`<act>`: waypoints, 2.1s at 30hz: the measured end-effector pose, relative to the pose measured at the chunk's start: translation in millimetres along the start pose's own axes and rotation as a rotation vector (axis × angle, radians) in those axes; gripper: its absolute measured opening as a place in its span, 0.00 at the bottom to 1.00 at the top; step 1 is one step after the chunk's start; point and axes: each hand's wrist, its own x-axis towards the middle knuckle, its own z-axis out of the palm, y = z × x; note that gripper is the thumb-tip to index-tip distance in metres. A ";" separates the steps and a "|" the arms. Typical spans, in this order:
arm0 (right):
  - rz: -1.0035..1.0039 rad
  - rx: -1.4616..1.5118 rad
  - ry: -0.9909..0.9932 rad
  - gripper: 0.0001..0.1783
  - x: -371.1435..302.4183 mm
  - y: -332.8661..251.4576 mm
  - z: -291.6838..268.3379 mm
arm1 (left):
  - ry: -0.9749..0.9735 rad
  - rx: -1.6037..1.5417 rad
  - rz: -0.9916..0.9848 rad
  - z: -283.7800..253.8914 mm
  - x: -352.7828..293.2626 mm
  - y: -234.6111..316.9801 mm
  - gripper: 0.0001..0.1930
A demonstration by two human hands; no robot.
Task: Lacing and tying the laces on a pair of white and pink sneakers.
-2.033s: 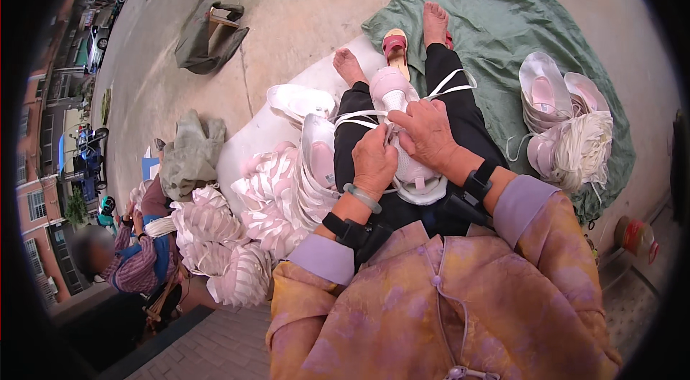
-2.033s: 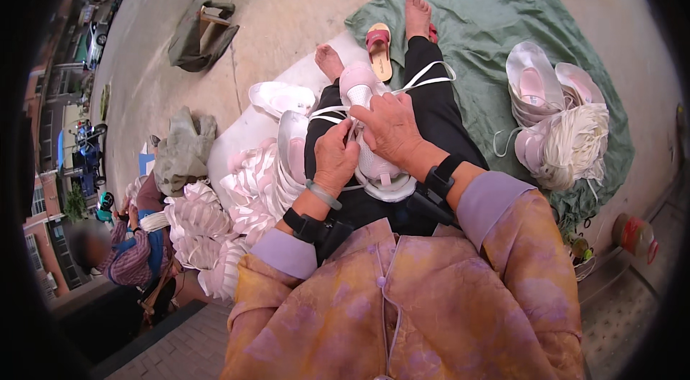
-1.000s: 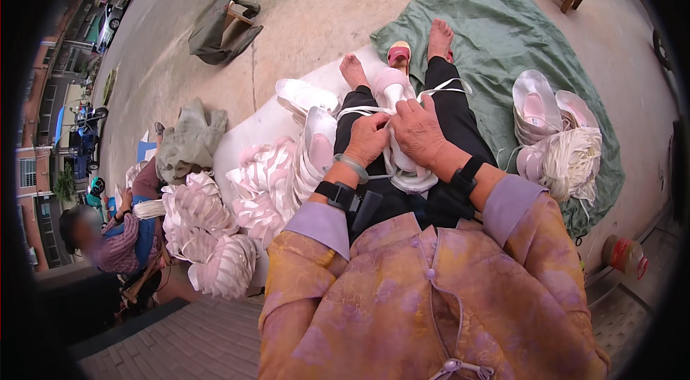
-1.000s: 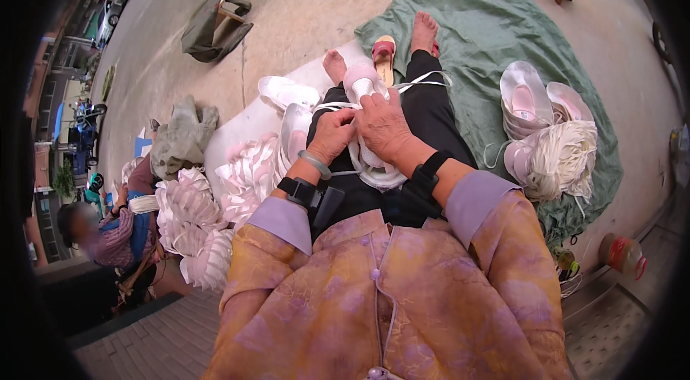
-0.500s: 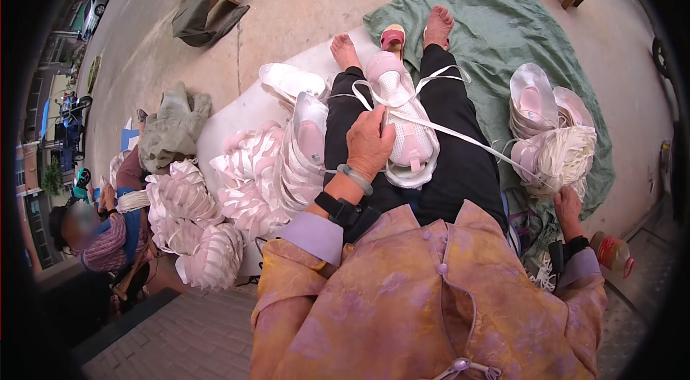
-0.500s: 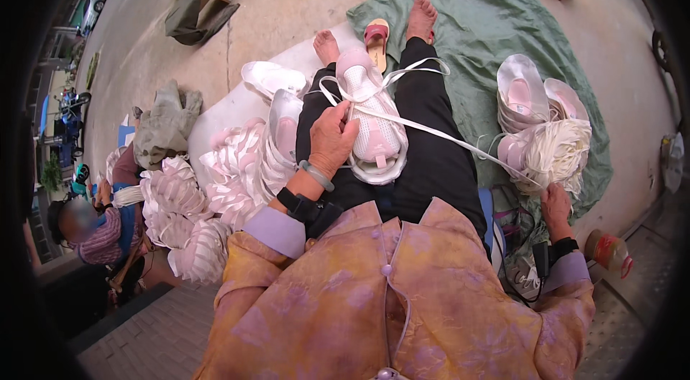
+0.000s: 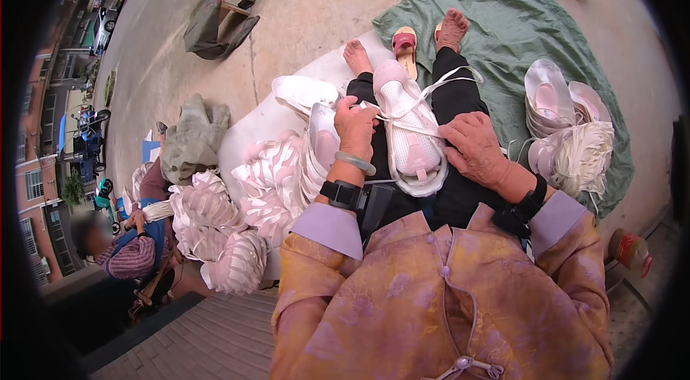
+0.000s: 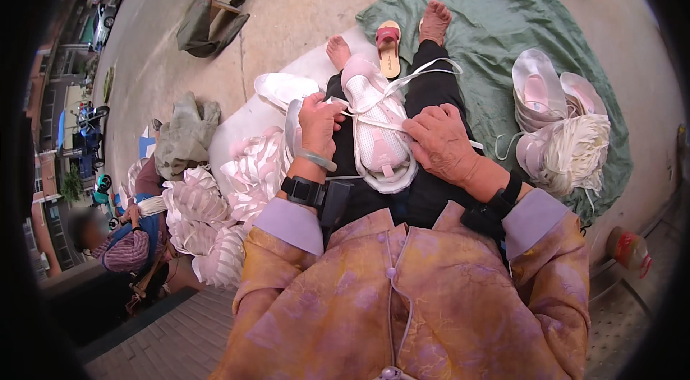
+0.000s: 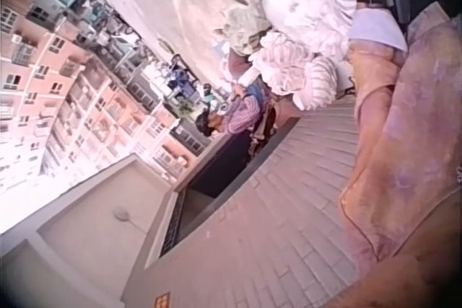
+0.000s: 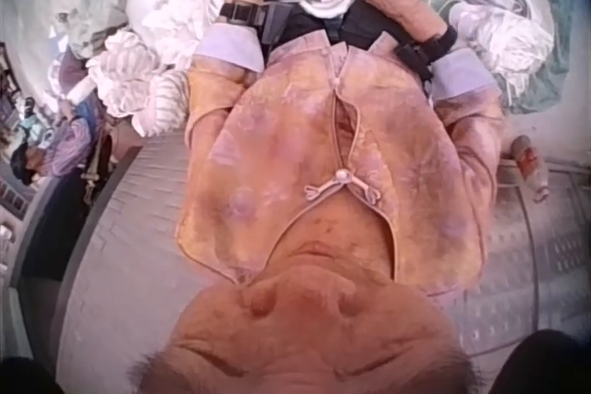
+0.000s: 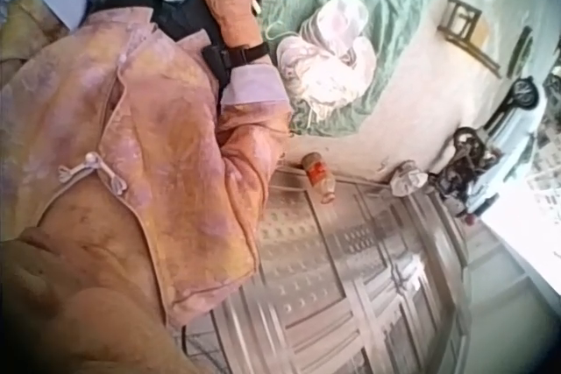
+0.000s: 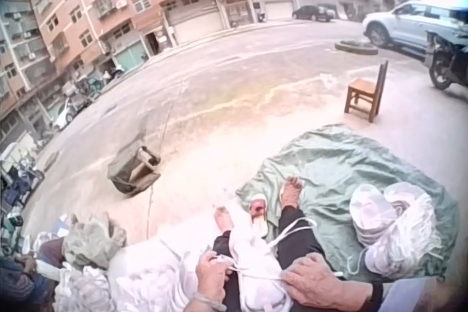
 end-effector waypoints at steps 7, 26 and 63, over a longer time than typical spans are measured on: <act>0.146 0.091 -0.022 0.14 0.4 -7.5 6.1 | 0.210 -0.052 0.534 -15.5 -7.5 7.4 0.23; 0.360 0.394 -0.043 0.05 -12.6 1.5 5.6 | 0.235 0.402 0.270 -45.3 -2.2 2.8 0.14; 0.061 0.066 -0.030 0.35 35.0 13.8 2.2 | 0.017 0.652 0.666 16.9 -33.5 -12.3 0.19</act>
